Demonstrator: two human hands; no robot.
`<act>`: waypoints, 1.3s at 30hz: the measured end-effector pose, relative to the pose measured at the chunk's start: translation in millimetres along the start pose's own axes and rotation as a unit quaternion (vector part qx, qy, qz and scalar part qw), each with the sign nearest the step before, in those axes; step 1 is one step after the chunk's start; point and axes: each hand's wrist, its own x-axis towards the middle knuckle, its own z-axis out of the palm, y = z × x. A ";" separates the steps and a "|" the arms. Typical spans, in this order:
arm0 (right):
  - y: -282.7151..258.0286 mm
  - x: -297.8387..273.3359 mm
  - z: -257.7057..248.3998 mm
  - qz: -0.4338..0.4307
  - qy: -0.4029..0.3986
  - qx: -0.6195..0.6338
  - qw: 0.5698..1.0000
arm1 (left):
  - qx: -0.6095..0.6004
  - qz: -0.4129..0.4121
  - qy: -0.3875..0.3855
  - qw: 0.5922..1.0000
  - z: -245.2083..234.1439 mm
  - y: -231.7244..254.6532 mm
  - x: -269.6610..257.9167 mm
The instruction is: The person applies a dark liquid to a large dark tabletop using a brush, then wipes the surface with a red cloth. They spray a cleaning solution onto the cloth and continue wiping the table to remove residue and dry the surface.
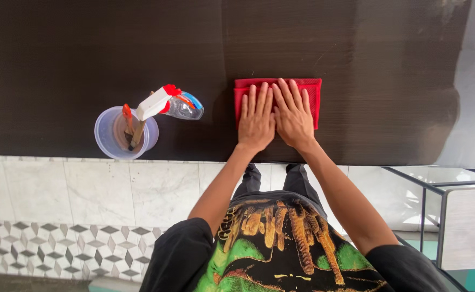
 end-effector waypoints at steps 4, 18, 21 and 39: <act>5.3 -43.5 -5.1 0.048 0.004 0.012 0.999 | -0.044 0.043 -0.017 0.998 3.5 25.8 -14.9; -64.8 -32.0 24.0 -0.077 -0.051 -0.019 0.996 | -0.011 -0.096 -0.035 0.995 -13.7 -24.5 -85.5; -51.8 9.0 19.6 -0.107 -0.039 -0.012 0.993 | 0.011 -0.098 -0.024 0.995 -25.9 -40.9 -49.0; 141.0 27.9 -52.7 -0.020 -0.011 0.013 1.000 | -0.005 0.017 -0.012 1.000 30.1 86.4 118.5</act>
